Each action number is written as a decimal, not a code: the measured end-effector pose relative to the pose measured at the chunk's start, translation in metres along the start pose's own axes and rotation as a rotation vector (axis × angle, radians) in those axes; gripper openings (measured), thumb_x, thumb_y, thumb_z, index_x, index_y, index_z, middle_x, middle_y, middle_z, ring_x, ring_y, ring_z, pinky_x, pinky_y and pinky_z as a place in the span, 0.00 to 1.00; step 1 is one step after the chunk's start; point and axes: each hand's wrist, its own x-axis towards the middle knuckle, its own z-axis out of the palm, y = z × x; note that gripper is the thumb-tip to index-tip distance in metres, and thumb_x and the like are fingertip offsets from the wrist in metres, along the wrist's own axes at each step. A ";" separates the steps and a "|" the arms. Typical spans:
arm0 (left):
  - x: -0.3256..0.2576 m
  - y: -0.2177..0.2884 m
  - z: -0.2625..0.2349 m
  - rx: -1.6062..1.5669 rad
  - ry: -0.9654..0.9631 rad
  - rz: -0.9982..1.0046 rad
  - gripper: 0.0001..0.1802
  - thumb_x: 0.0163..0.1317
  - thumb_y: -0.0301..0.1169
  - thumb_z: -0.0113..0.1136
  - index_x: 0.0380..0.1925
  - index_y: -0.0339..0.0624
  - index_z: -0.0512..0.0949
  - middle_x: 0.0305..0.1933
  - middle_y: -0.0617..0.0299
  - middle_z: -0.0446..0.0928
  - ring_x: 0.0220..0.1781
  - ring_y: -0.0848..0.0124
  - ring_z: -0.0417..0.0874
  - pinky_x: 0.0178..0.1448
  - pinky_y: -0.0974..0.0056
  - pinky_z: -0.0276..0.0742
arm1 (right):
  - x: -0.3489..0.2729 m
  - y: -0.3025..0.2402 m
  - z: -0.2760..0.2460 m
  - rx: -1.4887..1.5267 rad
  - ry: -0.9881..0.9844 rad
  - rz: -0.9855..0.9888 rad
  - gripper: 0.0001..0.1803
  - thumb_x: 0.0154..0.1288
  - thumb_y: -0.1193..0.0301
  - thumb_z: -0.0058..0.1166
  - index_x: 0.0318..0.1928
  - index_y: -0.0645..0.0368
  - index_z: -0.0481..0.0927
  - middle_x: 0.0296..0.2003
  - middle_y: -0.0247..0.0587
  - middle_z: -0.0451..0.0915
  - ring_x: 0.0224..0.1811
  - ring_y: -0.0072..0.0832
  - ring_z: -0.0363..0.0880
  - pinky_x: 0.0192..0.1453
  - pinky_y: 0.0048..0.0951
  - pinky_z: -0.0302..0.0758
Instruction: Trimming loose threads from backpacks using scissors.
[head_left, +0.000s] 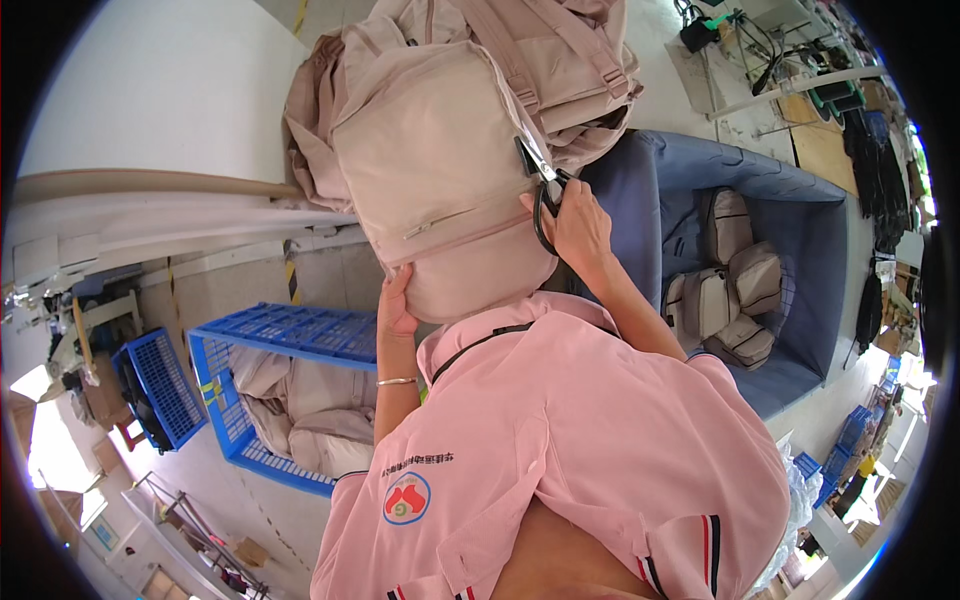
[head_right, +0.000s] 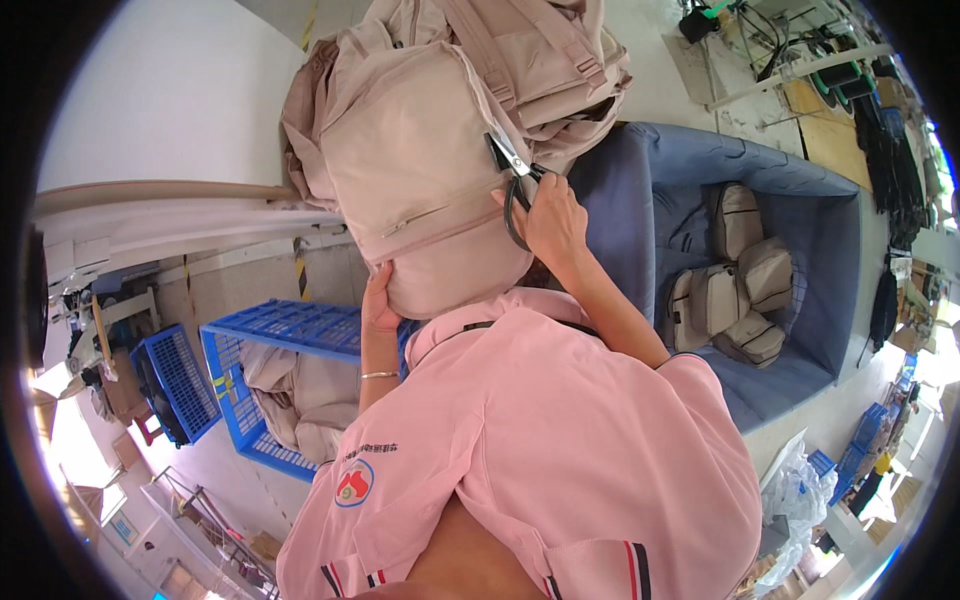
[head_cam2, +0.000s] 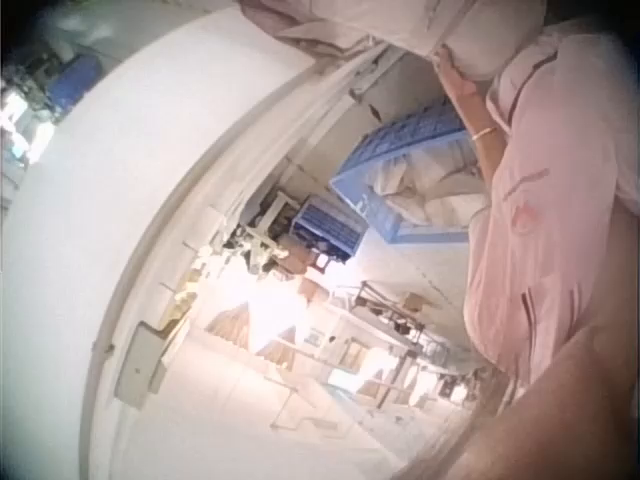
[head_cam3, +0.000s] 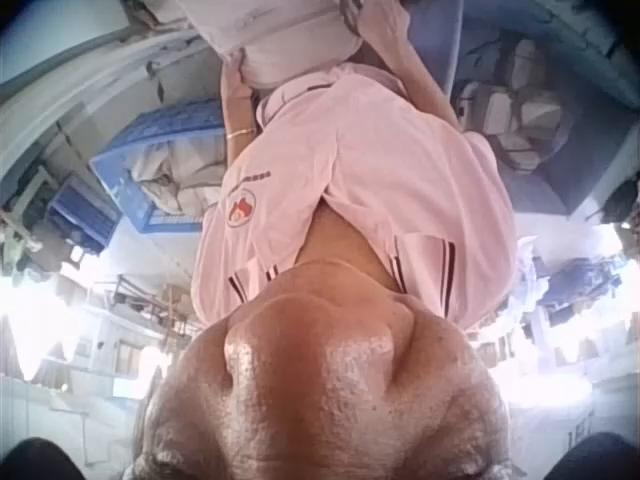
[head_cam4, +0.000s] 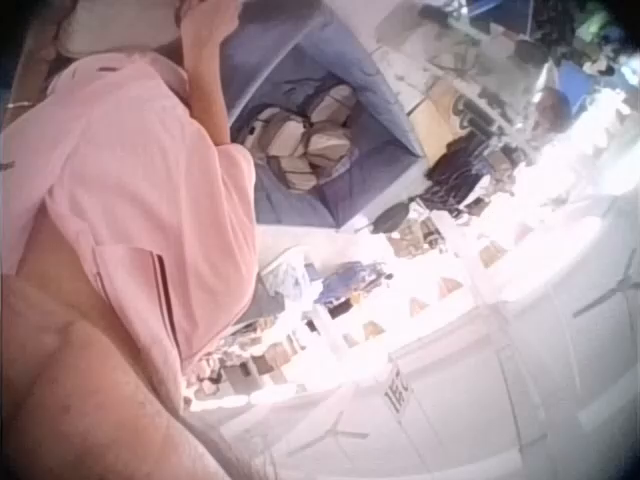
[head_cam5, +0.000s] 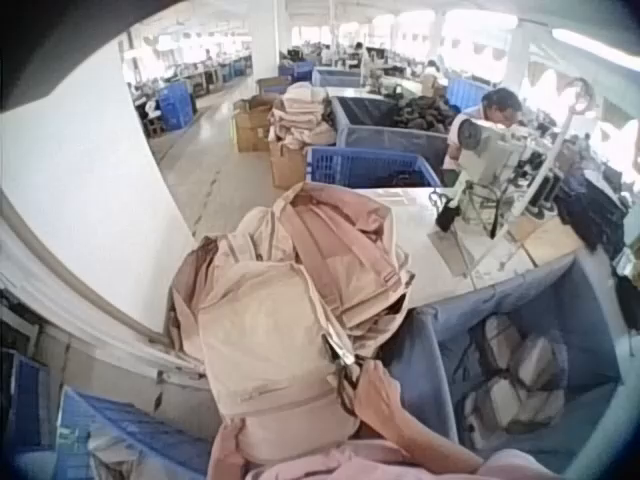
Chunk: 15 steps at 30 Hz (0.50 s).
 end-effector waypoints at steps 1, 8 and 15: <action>0.000 0.000 -0.001 0.000 -0.003 0.001 0.22 0.66 0.31 0.64 0.59 0.38 0.74 0.56 0.55 0.81 0.55 0.62 0.83 0.60 0.54 0.81 | 0.002 -0.001 -0.001 -0.015 0.003 -0.001 0.39 0.62 0.37 0.56 0.36 0.70 0.72 0.36 0.59 0.79 0.39 0.54 0.82 0.38 0.47 0.80; 0.003 -0.001 -0.005 0.034 -0.043 -0.007 0.25 0.68 0.35 0.63 0.63 0.42 0.72 0.61 0.56 0.79 0.60 0.62 0.80 0.65 0.52 0.77 | 0.003 0.004 0.005 0.023 -0.024 0.011 0.40 0.62 0.37 0.55 0.37 0.70 0.72 0.36 0.60 0.79 0.39 0.54 0.82 0.38 0.48 0.80; 0.004 -0.002 -0.005 0.032 -0.055 0.002 0.25 0.67 0.36 0.63 0.62 0.41 0.72 0.60 0.56 0.79 0.60 0.61 0.81 0.65 0.52 0.77 | 0.006 0.002 -0.001 -0.023 -0.075 0.016 0.39 0.63 0.36 0.54 0.36 0.69 0.72 0.36 0.60 0.79 0.39 0.55 0.82 0.38 0.48 0.80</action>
